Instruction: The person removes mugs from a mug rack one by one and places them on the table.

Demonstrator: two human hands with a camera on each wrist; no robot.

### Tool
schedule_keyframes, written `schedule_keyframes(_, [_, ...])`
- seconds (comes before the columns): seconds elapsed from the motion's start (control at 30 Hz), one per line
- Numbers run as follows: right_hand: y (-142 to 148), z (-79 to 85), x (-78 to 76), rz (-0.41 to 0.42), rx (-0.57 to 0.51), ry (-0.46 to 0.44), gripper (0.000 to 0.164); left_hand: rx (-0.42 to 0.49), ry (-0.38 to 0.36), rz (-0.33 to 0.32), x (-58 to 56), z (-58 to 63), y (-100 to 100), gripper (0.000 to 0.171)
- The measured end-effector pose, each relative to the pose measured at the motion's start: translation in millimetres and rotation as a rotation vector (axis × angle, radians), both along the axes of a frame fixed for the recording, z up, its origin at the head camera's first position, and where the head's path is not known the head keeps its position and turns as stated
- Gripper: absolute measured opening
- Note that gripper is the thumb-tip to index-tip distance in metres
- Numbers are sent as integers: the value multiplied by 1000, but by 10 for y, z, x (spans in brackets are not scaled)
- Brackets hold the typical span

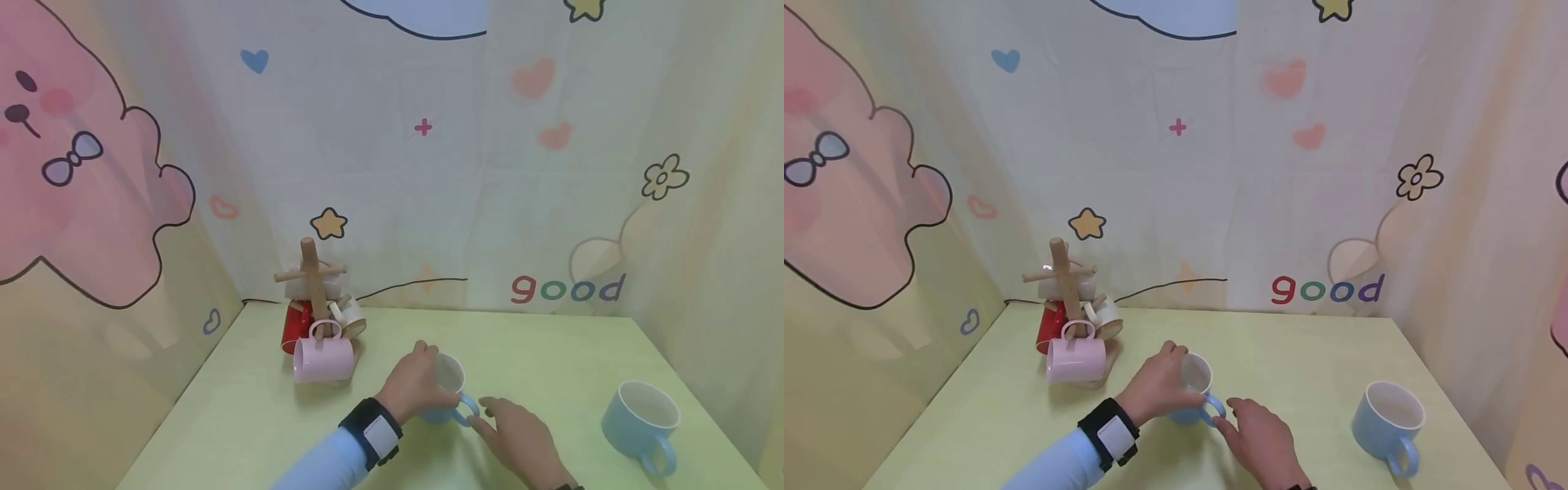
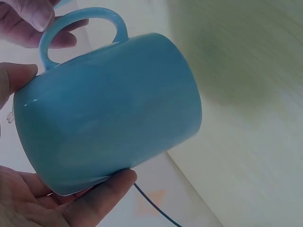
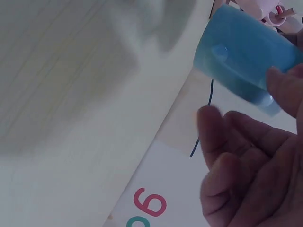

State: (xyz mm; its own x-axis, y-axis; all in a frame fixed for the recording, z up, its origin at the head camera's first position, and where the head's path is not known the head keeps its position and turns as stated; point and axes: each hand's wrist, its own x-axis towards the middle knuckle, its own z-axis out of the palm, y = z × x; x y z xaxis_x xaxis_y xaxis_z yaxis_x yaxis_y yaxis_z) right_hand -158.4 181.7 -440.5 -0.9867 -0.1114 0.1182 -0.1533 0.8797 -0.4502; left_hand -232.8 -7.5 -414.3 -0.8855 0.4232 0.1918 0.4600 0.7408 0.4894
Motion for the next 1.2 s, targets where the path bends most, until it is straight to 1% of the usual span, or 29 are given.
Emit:
schedule_keyframes(0.1, [-5,-18,43,6,-45,-7,16,-17,-3,-24,31,-46,66,72])
schedule_keyframes(0.13, [-4,-27,54,5,-56,-10,14,-23,2,-31,40,-57,85,72])
schedule_keyframes(0.23, [8,-54,79,-2,-79,-10,16,-36,20,-46,64,-73,131,72])
schedule_keyframes(0.43, [56,-100,123,-1,-141,-31,15,-68,36,-81,98,-71,206,71])
schedule_keyframes(0.53, [78,-112,150,9,-169,-7,16,-64,34,-96,109,-74,239,72])
schedule_keyframes(0.63, [94,-128,165,30,-194,34,16,-47,23,-118,120,-95,271,76])
schedule_keyframes(0.67, [99,-138,172,42,-209,35,17,-41,20,-126,125,-107,279,78])
schedule_keyframes(0.77, [98,-161,191,75,-264,10,21,-38,17,-138,149,-145,283,81])
schedule_keyframes(0.87, [72,-172,206,93,-317,-24,25,-43,29,-126,171,-156,252,78])
schedule_keyframes(0.93, [45,-163,201,89,-318,-6,26,-41,30,-114,179,-146,221,76])
schedule_keyframes(1.03, [9,-129,175,78,-291,47,26,-31,21,-114,167,-112,182,75])
schedule_keyframes(1.1, [0,-98,152,79,-271,86,26,-28,12,-114,153,-86,161,81])
schedule_keyframes(1.2, [18,-56,131,73,-267,103,27,-17,-20,-126,137,-55,146,91])
